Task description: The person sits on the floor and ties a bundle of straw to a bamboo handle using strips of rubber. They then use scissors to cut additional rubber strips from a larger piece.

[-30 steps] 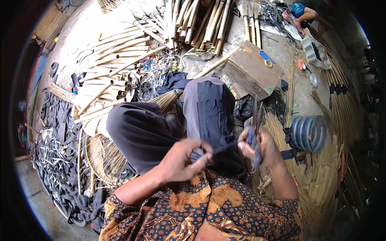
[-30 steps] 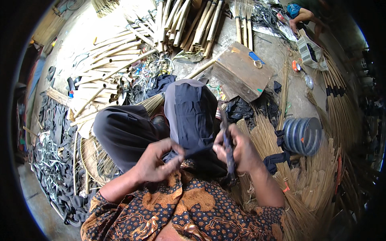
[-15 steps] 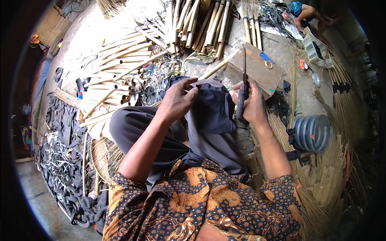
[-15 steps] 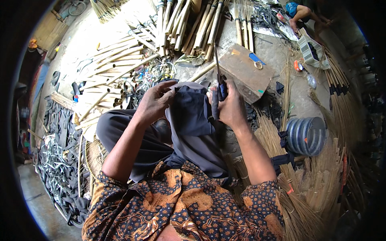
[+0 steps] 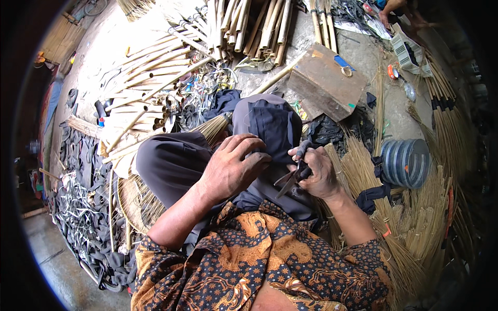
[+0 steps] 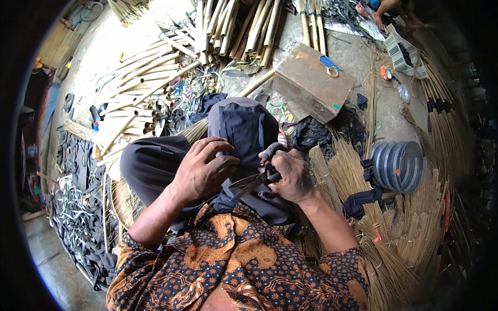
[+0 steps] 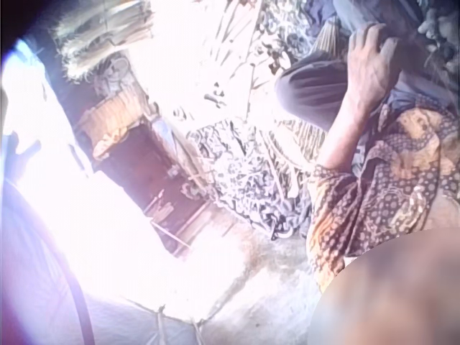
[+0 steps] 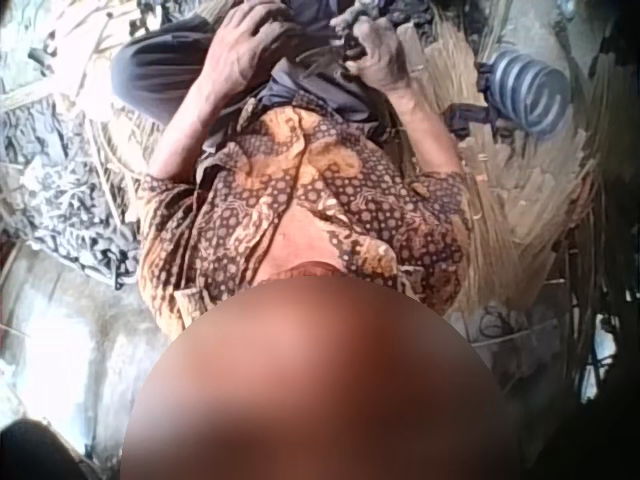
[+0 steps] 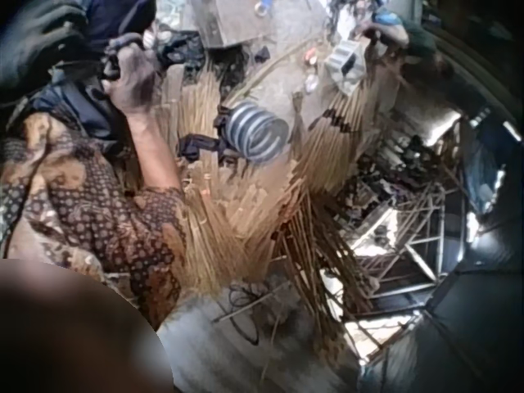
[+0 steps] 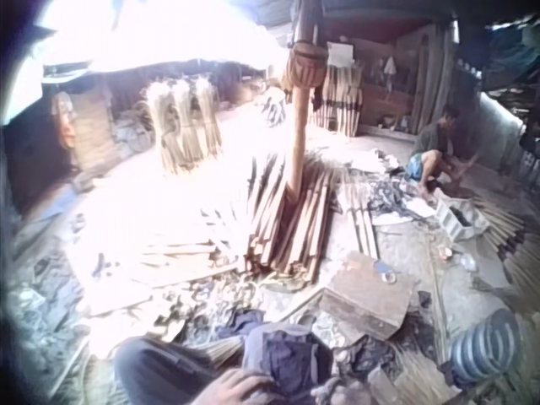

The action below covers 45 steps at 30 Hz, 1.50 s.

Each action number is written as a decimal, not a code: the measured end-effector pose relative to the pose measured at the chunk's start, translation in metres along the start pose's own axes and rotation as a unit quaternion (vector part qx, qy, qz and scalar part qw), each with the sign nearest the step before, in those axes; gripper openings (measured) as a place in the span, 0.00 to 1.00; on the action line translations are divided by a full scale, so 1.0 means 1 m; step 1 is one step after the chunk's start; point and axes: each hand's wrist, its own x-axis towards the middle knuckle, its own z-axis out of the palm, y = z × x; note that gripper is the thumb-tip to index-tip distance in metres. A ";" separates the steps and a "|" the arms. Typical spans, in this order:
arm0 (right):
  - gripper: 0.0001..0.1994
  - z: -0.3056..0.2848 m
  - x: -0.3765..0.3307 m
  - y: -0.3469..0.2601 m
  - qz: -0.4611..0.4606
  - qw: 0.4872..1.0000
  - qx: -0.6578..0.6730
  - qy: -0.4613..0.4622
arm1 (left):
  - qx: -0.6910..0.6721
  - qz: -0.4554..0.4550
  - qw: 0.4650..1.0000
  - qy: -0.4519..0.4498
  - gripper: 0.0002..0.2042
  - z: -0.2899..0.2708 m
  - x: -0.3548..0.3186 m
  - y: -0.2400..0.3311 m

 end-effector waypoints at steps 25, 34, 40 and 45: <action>0.13 -0.021 0.059 0.021 0.273 0.953 0.115 0.070 | -0.261 -0.466 0.841 0.083 0.26 0.004 0.014 -0.009; 0.33 -0.045 -0.035 -0.055 0.402 0.680 0.594 -0.148 | -0.440 -0.484 0.744 0.137 0.27 0.025 0.021 0.010; 0.32 -0.038 -0.059 -0.073 0.422 0.521 0.721 -0.176 | -0.506 -0.490 0.694 0.148 0.27 0.021 0.026 0.019; 0.30 -0.019 -0.047 -0.067 0.431 0.569 0.675 -0.187 | -0.514 -0.490 0.690 0.140 0.24 0.024 0.023 0.024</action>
